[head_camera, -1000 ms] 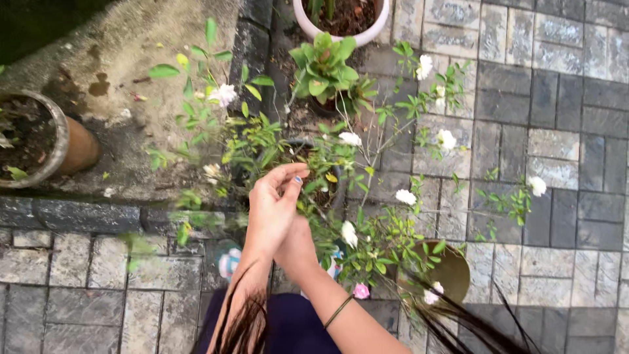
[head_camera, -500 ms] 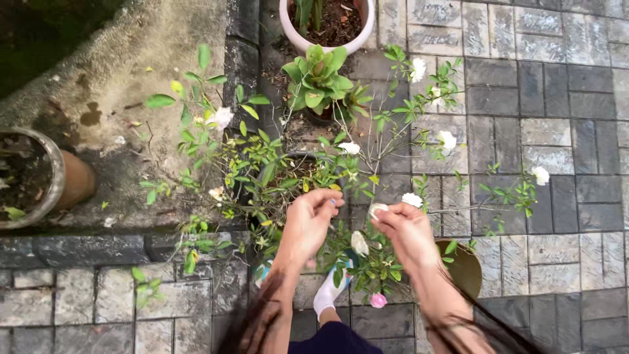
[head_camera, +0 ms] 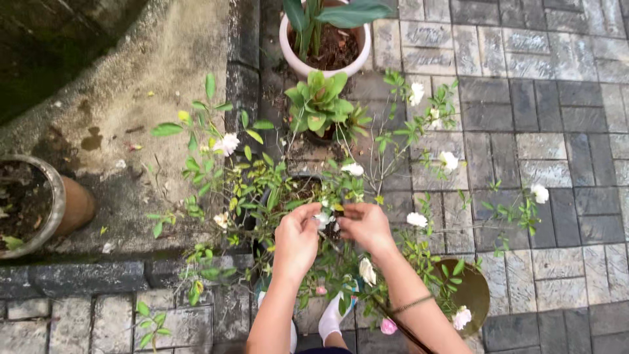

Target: The person plucks flowers from a bush by hand, places them in a metal bucket, and carries the bucket to an outdoor water tap to wash the flowers.

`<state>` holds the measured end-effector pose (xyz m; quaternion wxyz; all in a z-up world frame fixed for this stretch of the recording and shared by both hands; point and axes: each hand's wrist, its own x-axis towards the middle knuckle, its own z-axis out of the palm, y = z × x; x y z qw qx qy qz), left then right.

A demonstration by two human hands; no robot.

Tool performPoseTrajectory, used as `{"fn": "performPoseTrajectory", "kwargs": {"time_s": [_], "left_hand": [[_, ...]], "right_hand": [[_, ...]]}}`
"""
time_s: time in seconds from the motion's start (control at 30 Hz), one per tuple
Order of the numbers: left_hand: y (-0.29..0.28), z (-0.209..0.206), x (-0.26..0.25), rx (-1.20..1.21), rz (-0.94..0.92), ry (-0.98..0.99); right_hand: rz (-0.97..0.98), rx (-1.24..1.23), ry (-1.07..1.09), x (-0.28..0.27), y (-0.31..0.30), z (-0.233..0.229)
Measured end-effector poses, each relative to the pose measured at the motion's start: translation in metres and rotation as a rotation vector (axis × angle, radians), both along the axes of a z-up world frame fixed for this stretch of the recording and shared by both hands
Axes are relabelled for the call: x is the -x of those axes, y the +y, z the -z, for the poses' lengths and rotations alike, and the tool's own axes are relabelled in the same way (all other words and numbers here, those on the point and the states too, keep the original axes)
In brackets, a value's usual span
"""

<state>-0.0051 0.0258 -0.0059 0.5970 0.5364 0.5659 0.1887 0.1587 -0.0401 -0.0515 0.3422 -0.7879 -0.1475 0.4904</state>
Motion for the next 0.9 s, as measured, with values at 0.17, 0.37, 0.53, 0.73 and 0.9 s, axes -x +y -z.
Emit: {"fn": "performPoseTrajectory", "kwargs": {"time_s": [0.17, 0.37, 0.53, 0.73, 0.9], "left_hand": [[0.006, -0.003, 0.004, 0.040, -0.021, -0.031], [0.009, -0.016, -0.007, 0.202, 0.010, -0.051], [0.005, -0.015, -0.012, 0.278, 0.024, -0.075], [0.009, -0.005, -0.016, 0.281, -0.009, -0.167], [0.020, -0.008, -0.020, 0.258, -0.035, -0.172]], "right_hand": [[-0.031, 0.077, -0.067, -0.017, -0.023, -0.026], [-0.481, 0.167, -0.482, -0.022, -0.064, -0.045], [-0.487, 0.287, -0.060, 0.004, -0.083, -0.030], [-0.309, 0.243, -0.433, -0.013, -0.098, -0.014], [-0.245, 0.047, -0.268, -0.029, -0.097, -0.006]]}}
